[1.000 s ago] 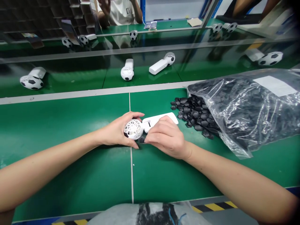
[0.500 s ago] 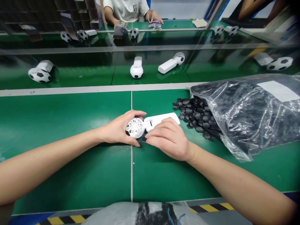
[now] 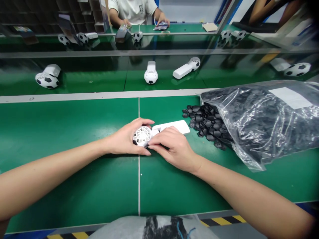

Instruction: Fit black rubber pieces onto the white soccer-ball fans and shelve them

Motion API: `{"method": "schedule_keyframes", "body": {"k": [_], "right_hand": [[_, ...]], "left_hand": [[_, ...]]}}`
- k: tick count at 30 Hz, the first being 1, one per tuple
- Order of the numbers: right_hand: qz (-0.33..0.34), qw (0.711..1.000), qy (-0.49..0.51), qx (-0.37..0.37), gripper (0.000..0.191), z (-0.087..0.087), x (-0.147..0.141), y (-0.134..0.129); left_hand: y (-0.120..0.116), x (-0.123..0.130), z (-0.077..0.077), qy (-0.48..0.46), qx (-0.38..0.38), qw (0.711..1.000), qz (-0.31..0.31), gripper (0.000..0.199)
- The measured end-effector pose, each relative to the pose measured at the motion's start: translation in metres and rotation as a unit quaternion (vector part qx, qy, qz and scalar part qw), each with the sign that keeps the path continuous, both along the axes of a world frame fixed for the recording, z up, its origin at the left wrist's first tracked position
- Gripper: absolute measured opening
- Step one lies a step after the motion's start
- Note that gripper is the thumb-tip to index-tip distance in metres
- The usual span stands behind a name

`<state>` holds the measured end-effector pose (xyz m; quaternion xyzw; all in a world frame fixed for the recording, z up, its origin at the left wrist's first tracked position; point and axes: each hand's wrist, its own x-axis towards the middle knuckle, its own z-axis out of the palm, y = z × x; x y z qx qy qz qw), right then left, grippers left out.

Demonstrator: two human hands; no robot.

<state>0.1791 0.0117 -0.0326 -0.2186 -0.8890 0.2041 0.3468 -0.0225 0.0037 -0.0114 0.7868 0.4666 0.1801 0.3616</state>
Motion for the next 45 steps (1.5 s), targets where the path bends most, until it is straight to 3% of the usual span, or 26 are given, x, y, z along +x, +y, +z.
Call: {"method": "schedule_keyframes", "body": {"k": [9, 17, 25, 30, 32, 33, 36, 38, 42, 45], "right_hand": [[-0.091, 0.991, -0.091, 0.025, 0.02, 0.001, -0.003, -0.007], [-0.119, 0.985, -0.079, -0.097, 0.022, 0.012, -0.009, 0.002], [-0.11, 0.99, -0.09, -0.019, 0.031, -0.003, -0.018, 0.014], [-0.097, 0.986, -0.137, 0.0, 0.027, 0.014, -0.002, 0.01], [-0.133, 0.977, -0.165, 0.012, 0.026, 0.022, 0.02, 0.006], [-0.18, 0.964, -0.193, 0.023, 0.024, 0.024, 0.034, 0.005], [-0.36, 0.884, -0.293, 0.062, 0.012, 0.018, 0.07, 0.005], [-0.419, 0.847, -0.317, 0.087, 0.017, 0.008, 0.083, 0.008], [-0.412, 0.851, -0.307, 0.11, 0.023, -0.01, 0.085, 0.013], [-0.391, 0.868, -0.282, 0.122, 0.02, -0.017, 0.082, 0.015]], "left_hand": [[-0.005, 0.005, 0.003, 0.01, 0.013, 1.0, 0.016, 0.056], [-0.004, 0.009, 0.007, 0.027, 0.049, 0.998, 0.018, 0.04], [-0.004, 0.011, 0.0, 0.014, 0.04, 0.998, 0.046, 0.034], [0.004, 0.0, 0.005, 0.005, -0.01, 0.999, 0.041, 0.038], [0.019, -0.012, 0.012, 0.013, 0.003, 0.998, 0.059, 0.041], [0.03, -0.02, 0.016, 0.023, 0.025, 0.996, 0.085, 0.042], [0.08, -0.044, 0.023, 0.082, 0.117, 0.963, 0.227, 0.047], [0.119, -0.056, 0.021, 0.138, 0.167, 0.926, 0.308, 0.048], [0.182, -0.056, 0.012, 0.212, 0.208, 0.893, 0.339, 0.055], [0.214, -0.027, 0.009, 0.257, 0.253, 0.887, 0.289, 0.064]]}}
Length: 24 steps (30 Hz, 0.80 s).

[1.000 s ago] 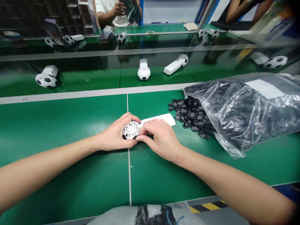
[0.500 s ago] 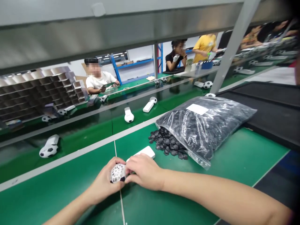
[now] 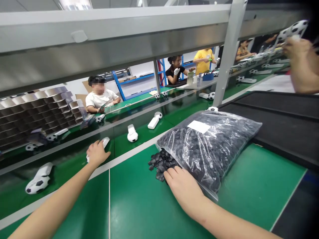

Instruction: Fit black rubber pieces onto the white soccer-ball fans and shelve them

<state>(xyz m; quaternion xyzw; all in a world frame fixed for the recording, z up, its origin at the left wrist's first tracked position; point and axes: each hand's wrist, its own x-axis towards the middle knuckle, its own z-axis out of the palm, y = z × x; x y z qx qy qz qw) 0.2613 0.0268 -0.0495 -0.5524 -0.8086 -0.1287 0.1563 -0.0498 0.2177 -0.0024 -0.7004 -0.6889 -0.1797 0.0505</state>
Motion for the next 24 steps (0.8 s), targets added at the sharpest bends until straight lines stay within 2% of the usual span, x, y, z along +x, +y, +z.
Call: {"method": "schedule_keyframes", "body": {"k": [3, 5, 8, 10, 12, 13, 15, 18, 20, 21, 24], "right_hand": [[0.021, 0.999, 0.045, 0.016, 0.016, -0.004, 0.001, 0.001], [0.035, 0.996, 0.076, 0.018, 0.016, -0.004, 0.003, 0.001], [0.069, 0.991, 0.114, 0.011, 0.016, 0.001, 0.005, -0.002], [0.092, 0.985, 0.145, 0.0, 0.019, 0.007, 0.006, -0.004], [0.105, 0.977, 0.185, -0.017, 0.022, 0.011, 0.007, -0.006], [0.111, 0.971, 0.21, -0.027, 0.024, 0.013, 0.008, -0.007], [0.131, 0.953, 0.268, -0.05, 0.025, 0.016, 0.01, -0.008], [0.172, 0.908, 0.368, -0.104, 0.02, 0.018, 0.011, -0.01], [0.186, 0.859, 0.444, -0.177, 0.012, 0.019, 0.01, -0.01], [0.19, 0.824, 0.484, -0.225, 0.008, 0.02, 0.009, -0.01], [0.203, 0.697, 0.59, -0.354, 0.005, 0.021, 0.004, -0.011]], "left_hand": [[0.028, 0.048, -0.004, 0.052, -0.009, 0.993, -0.11, 0.071], [0.045, 0.081, -0.01, 0.069, -0.031, 0.984, -0.16, 0.073], [0.06, 0.118, -0.018, 0.076, -0.06, 0.978, -0.183, 0.06], [0.055, 0.128, -0.016, 0.076, -0.069, 0.977, -0.188, 0.052], [0.032, 0.126, -0.006, 0.077, -0.076, 0.974, -0.201, 0.053], [0.013, 0.122, 0.0, 0.078, -0.081, 0.971, -0.21, 0.055], [-0.036, 0.109, 0.013, 0.081, -0.091, 0.967, -0.224, 0.054], [-0.122, 0.093, 0.027, 0.096, -0.118, 0.961, -0.229, 0.056], [-0.168, 0.087, 0.031, 0.098, -0.168, 0.948, -0.252, 0.06], [-0.183, 0.085, 0.032, 0.102, -0.196, 0.934, -0.28, 0.064], [-0.198, 0.078, 0.028, 0.122, -0.233, 0.885, -0.384, 0.073]]}}
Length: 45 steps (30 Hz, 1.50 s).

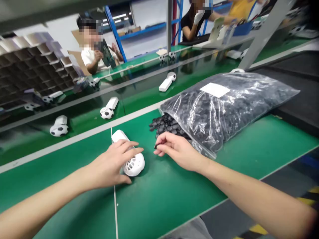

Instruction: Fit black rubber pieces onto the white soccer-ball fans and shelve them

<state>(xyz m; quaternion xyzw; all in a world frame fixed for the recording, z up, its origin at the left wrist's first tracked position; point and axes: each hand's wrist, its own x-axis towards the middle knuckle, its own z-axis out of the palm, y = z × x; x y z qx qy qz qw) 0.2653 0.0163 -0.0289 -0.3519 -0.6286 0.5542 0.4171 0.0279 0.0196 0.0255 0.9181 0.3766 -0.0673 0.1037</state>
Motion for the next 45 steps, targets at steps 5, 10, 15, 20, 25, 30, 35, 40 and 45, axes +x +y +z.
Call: {"method": "schedule_keyframes", "body": {"k": [5, 10, 15, 20, 25, 30, 35, 40, 45], "right_hand": [[0.034, 0.999, 0.016, -0.018, 0.016, -0.002, -0.005, -0.003], [0.007, 0.999, -0.017, 0.026, 0.011, -0.008, -0.005, -0.003], [-0.042, 0.991, -0.067, 0.107, 0.009, -0.005, -0.001, -0.001], [-0.065, 0.98, -0.102, 0.157, 0.007, 0.002, 0.001, -0.004], [-0.02, 0.973, -0.119, 0.194, 0.006, -0.001, -0.005, -0.01], [-0.06, 0.941, -0.157, 0.293, 0.003, -0.007, -0.013, -0.01], [-0.079, 0.909, -0.2, 0.357, 0.011, -0.012, -0.015, -0.009], [-0.064, 0.939, -0.205, 0.27, 0.039, -0.012, -0.016, -0.01], [-0.042, 0.956, -0.204, 0.207, 0.052, -0.01, -0.018, -0.01]], "left_hand": [[0.015, 0.002, -0.016, -0.018, -0.013, 0.999, -0.028, 0.071], [0.013, 0.023, -0.024, -0.035, 0.007, 0.992, 0.117, 0.074], [0.008, 0.026, -0.027, -0.042, 0.031, 0.989, 0.137, 0.071], [0.004, 0.025, -0.03, -0.082, 0.025, 0.988, 0.131, 0.077], [-0.001, 0.035, -0.03, -0.069, 0.009, 0.981, 0.183, 0.082], [-0.005, 0.04, -0.029, -0.084, -0.02, 0.982, 0.168, 0.091], [-0.002, 0.037, -0.027, -0.146, -0.04, 0.978, 0.141, 0.072], [0.001, 0.034, -0.028, -0.164, -0.034, 0.978, 0.128, 0.061], [0.001, 0.031, -0.03, -0.169, -0.03, 0.976, 0.132, 0.061]]}}
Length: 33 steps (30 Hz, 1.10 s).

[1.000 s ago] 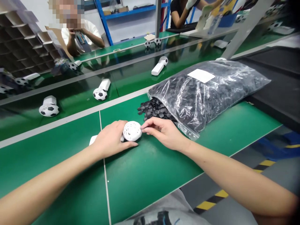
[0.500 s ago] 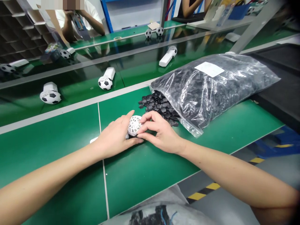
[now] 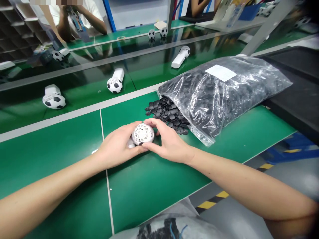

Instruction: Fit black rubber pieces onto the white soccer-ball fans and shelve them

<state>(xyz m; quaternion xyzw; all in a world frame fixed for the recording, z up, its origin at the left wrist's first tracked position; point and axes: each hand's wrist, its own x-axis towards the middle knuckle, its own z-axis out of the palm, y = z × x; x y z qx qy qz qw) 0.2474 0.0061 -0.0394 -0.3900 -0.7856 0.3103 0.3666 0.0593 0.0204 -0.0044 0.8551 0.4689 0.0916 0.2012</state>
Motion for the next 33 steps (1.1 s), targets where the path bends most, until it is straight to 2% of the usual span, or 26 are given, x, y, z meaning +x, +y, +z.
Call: {"method": "schedule_keyframes", "body": {"k": [4, 7, 9, 11, 13, 14, 18, 22, 26, 30, 33], "right_hand": [[-0.008, 1.0, -0.001, 0.021, 0.048, 0.001, -0.001, 0.001], [-0.011, 1.0, 0.02, 0.004, 0.042, 0.005, 0.005, 0.008], [-0.062, 0.997, 0.041, 0.025, 0.03, 0.008, 0.014, 0.016], [-0.15, 0.985, 0.024, 0.082, 0.014, 0.01, 0.024, 0.025], [-0.206, 0.969, -0.047, 0.129, 0.007, 0.009, 0.032, 0.031], [-0.21, 0.964, -0.09, 0.138, 0.009, 0.007, 0.034, 0.033], [-0.179, 0.946, -0.227, 0.146, 0.014, 0.001, 0.031, 0.033], [-0.15, 0.932, -0.303, 0.129, 0.019, -0.001, 0.024, 0.031], [-0.13, 0.933, -0.31, 0.127, 0.017, -0.001, 0.024, 0.031], [-0.095, 0.946, -0.291, 0.109, 0.011, -0.001, 0.026, 0.031], [-0.112, 0.954, -0.267, 0.077, 0.016, 0.0, 0.025, 0.03]], "left_hand": [[0.0, 0.0, 0.0, -0.008, -0.003, 1.0, -0.012, 0.055], [0.001, -0.002, -0.002, -0.008, -0.023, 1.0, -0.008, 0.062], [0.003, -0.006, -0.004, -0.002, -0.03, 1.0, -0.006, 0.068], [0.005, -0.013, -0.004, 0.012, -0.015, 1.0, -0.008, 0.066], [0.008, -0.021, -0.003, 0.037, 0.015, 0.999, -0.021, 0.057], [0.009, -0.025, -0.002, 0.05, 0.029, 0.998, -0.031, 0.054], [0.013, -0.034, -0.001, 0.075, 0.055, 0.994, -0.049, 0.06], [0.015, -0.034, -0.002, 0.084, 0.069, 0.992, -0.067, 0.06], [0.018, -0.035, -0.001, 0.088, 0.077, 0.989, -0.088, 0.058], [0.021, -0.039, -0.003, 0.09, 0.063, 0.989, -0.102, 0.054], [0.021, -0.041, -0.005, 0.089, 0.061, 0.989, -0.105, 0.052]]}}
